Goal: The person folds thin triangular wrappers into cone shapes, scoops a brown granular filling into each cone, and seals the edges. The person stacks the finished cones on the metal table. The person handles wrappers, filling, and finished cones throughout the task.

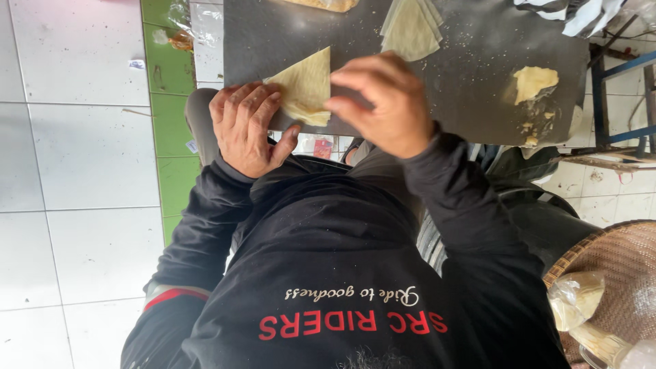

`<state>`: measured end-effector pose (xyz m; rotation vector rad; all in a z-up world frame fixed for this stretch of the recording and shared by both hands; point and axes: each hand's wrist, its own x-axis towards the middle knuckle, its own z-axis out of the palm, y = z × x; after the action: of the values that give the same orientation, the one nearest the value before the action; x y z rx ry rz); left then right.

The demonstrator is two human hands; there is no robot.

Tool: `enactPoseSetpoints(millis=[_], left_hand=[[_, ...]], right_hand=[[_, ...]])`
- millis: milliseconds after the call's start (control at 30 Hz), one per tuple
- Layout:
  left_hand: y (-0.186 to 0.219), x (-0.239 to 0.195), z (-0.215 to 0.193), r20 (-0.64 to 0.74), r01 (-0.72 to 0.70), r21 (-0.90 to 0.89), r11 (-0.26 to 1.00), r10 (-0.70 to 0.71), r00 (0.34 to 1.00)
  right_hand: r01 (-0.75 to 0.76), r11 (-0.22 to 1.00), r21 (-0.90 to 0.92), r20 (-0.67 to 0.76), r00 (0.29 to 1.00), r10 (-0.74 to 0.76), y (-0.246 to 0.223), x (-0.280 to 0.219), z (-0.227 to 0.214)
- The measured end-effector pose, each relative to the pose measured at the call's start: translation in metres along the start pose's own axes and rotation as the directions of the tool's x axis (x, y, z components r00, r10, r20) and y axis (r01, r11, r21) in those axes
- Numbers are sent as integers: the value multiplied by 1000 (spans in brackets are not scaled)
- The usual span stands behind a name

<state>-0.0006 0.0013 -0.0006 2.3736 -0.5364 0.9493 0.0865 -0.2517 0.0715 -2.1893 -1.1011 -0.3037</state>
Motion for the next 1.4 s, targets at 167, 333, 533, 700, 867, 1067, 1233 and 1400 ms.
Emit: enactPoseSetpoints(millis=[167, 333, 533, 700, 867, 1067, 1233, 1400], left_hand=[[0, -1, -1, -10, -3, -23, 1000, 3, 1000], [1, -4, 0, -16, 13, -14, 1000, -13, 1000], [2, -10, 3, -47, 39, -12, 999, -39, 998], [5, -7, 0, 12, 15, 62, 998, -16, 1000], [9, -3, -2, 39, 50, 44, 998, -52, 998], [13, 3, -8, 82, 52, 85, 995, -58, 995], [13, 8, -11, 115, 25, 116, 993, -38, 993], [12, 9, -10, 128, 19, 111, 994, -33, 991]], right_hand=[[-27, 1000, -6, 64, 998, 27, -32, 23, 33], [-61, 998, -18, 74, 995, 62, -36, 29, 39], [-141, 990, 29, 104, 985, 137, -28, 23, 42], [-40, 997, -65, 165, 985, 50, -28, 23, 40], [21, 998, -52, 211, 977, -10, -26, 24, 36], [-121, 989, 84, 166, 981, 105, -21, 25, 39], [-419, 839, 346, 162, 908, 386, -9, 20, 42], [-394, 271, 878, 146, 761, 632, 25, 0, 15]])
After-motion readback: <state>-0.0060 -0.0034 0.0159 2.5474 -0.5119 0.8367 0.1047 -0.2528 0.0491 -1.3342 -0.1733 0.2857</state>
